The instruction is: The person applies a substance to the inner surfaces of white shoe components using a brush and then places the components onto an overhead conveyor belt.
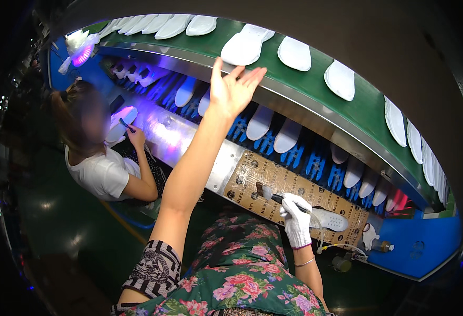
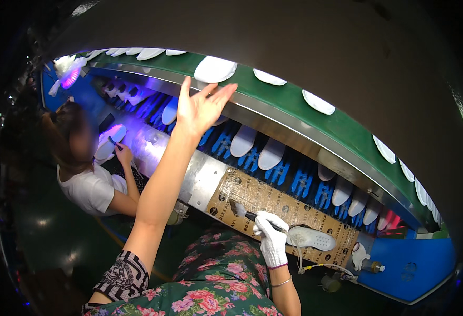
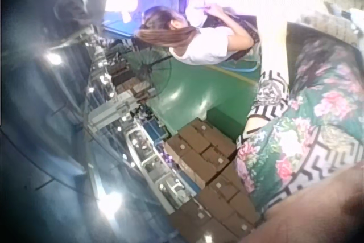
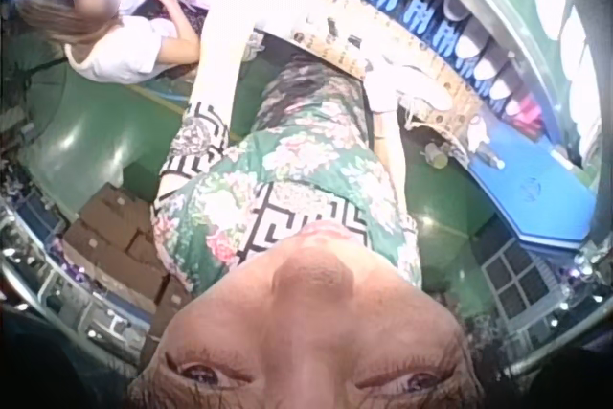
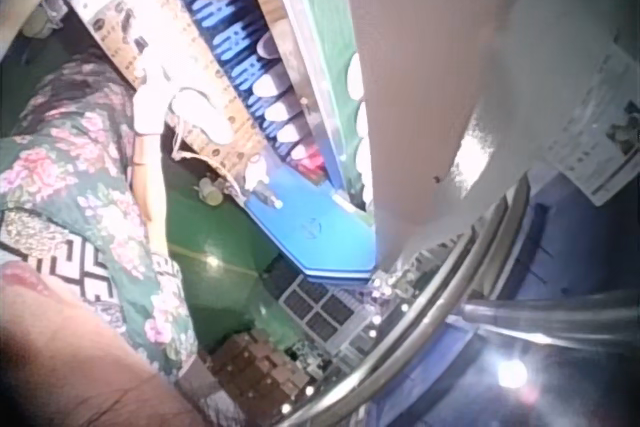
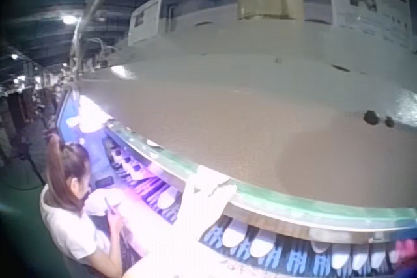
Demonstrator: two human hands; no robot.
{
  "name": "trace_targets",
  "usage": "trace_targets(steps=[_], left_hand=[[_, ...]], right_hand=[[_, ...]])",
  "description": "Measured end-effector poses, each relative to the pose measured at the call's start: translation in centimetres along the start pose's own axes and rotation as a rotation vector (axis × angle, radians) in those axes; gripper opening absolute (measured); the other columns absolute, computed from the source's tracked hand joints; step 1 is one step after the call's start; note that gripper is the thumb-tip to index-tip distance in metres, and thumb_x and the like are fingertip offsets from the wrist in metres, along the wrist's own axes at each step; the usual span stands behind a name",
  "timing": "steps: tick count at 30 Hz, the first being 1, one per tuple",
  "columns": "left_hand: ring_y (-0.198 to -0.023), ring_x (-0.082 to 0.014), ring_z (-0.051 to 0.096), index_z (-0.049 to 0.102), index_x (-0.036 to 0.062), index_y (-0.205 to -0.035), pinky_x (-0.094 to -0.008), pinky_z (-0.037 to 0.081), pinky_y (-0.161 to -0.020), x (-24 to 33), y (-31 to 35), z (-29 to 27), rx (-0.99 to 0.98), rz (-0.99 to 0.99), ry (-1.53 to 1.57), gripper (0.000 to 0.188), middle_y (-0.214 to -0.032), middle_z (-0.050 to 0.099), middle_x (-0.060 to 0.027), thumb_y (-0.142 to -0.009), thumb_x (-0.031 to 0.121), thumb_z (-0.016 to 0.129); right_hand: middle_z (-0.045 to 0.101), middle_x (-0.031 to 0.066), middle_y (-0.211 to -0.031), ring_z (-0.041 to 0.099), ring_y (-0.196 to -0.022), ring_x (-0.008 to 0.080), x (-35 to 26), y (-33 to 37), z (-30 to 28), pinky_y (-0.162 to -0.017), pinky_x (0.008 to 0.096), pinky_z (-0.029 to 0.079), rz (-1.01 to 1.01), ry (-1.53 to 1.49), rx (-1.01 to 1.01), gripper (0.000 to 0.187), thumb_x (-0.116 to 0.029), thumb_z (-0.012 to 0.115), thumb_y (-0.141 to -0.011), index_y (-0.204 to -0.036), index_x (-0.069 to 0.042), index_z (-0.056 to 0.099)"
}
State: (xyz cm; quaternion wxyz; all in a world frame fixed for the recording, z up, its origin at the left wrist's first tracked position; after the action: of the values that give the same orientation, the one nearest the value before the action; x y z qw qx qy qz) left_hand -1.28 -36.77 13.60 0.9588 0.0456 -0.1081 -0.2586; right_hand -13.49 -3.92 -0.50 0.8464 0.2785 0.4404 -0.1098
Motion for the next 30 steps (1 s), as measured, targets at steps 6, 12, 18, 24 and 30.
trace_targets(steps=[6, 12, 18, 24, 30], left_hand=[[-0.112, -0.0355, 0.053, 0.037, -0.0028, -0.142, -0.0449, 0.045, -0.095, 6.6, 1.0, 2.1, 0.221, 1.085, -1.668, 0.090, -0.122, 0.053, -0.0221, -0.072, 0.029, 0.084], [-0.107, -0.0451, 0.054, 0.020, -0.0007, -0.153, -0.0517, 0.045, -0.094, 6.8, -7.9, 3.3, 0.075, 1.009, -2.115, 0.117, -0.113, 0.057, -0.0322, -0.066, 0.038, 0.088], [-0.113, -0.0451, 0.051, 0.035, 0.0042, -0.146, -0.0540, 0.042, -0.096, 9.4, -11.4, 2.9, -0.006, 1.104, -2.067, 0.099, -0.122, 0.055, -0.0300, -0.071, 0.050, 0.081], [-0.107, -0.0355, 0.058, 0.069, 0.0099, -0.105, -0.0512, 0.046, -0.089, 20.7, -9.8, 1.5, 0.453, 0.997, -2.422, 0.030, -0.116, 0.062, -0.0105, -0.078, 0.022, 0.071], [-0.092, -0.0203, 0.067, 0.057, -0.0012, -0.106, -0.0312, 0.056, -0.076, 21.1, -0.4, -0.1, -0.056, 1.058, -1.728, 0.028, -0.108, 0.058, -0.0123, -0.083, 0.005, 0.072]], right_hand=[[0.069, 0.0087, -0.078, 0.064, -0.063, 0.0150, 0.6, 0.0, -0.8, -0.055, 0.0241, 0.048, 0.035, -0.066, 0.069, 0.018, 0.000, 0.071, -0.086, -0.104, 0.005, 0.071], [0.069, 0.0080, -0.079, 0.063, -0.061, 0.0144, 2.1, -0.5, 0.5, -0.053, 0.0241, 0.048, 0.055, -0.014, 0.076, 0.020, -0.001, 0.072, -0.085, -0.105, 0.005, 0.071], [0.069, 0.0087, -0.080, 0.063, -0.063, 0.0150, 2.7, -0.8, -0.6, -0.054, 0.0247, 0.047, 0.035, 0.018, 0.124, 0.019, 0.000, 0.071, -0.086, -0.104, 0.005, 0.071], [0.068, 0.0094, -0.077, 0.061, -0.062, 0.0149, 3.9, -0.2, -2.3, -0.054, 0.0256, 0.047, 0.063, -0.001, 0.185, 0.018, 0.000, 0.070, -0.088, -0.105, 0.005, 0.070], [0.067, 0.0069, -0.084, 0.060, -0.061, 0.0128, 4.8, -0.5, -2.9, -0.052, 0.0244, 0.047, 0.096, 0.001, 0.167, 0.020, -0.002, 0.070, -0.089, -0.108, 0.004, 0.068]])
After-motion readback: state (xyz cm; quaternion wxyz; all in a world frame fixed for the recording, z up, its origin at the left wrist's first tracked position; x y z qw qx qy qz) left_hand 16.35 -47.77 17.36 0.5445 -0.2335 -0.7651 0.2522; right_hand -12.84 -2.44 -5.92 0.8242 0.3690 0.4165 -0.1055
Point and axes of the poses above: each hand's wrist, its own y-axis away from the middle knuckle, its own z-axis out of the palm, x = y × z, the point moved 7 cm from there along -y, towards the middle knuckle
